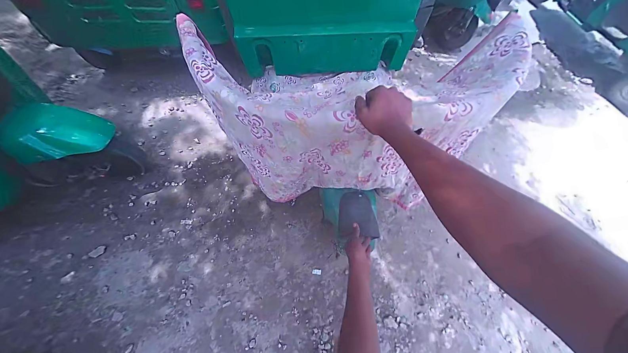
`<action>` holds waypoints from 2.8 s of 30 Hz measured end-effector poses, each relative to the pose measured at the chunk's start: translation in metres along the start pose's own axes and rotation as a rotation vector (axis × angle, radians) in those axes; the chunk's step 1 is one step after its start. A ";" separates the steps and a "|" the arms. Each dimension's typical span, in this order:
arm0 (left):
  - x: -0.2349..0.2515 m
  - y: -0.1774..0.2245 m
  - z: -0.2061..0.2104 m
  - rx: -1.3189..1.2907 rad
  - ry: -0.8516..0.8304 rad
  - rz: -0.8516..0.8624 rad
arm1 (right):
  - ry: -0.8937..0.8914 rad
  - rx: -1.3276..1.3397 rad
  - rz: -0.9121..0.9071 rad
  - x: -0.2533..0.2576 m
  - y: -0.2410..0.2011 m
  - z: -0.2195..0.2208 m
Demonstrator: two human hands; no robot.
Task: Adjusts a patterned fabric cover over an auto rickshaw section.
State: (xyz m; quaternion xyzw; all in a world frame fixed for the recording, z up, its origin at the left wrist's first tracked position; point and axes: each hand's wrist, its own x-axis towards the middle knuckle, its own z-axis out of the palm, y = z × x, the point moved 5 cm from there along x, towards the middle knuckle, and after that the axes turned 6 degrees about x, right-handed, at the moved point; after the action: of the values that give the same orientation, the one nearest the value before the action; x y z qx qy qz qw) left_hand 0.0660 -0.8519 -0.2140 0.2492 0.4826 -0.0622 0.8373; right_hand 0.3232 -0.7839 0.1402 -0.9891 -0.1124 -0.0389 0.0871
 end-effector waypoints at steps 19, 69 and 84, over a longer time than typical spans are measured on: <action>0.016 0.025 0.078 0.105 0.396 0.094 | 0.110 -0.034 -0.100 0.030 -0.007 -0.003; 0.082 0.066 0.106 0.050 0.223 0.162 | 0.181 -0.005 -0.083 0.116 -0.002 0.005; 0.105 0.134 0.125 0.011 0.127 0.199 | 0.199 0.013 -0.109 0.170 -0.019 0.017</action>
State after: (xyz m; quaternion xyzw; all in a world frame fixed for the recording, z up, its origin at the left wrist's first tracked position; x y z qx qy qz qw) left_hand 0.2643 -0.7808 -0.2031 0.3041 0.5073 0.0344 0.8056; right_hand 0.4850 -0.7263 0.1428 -0.9721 -0.1571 -0.1408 0.1022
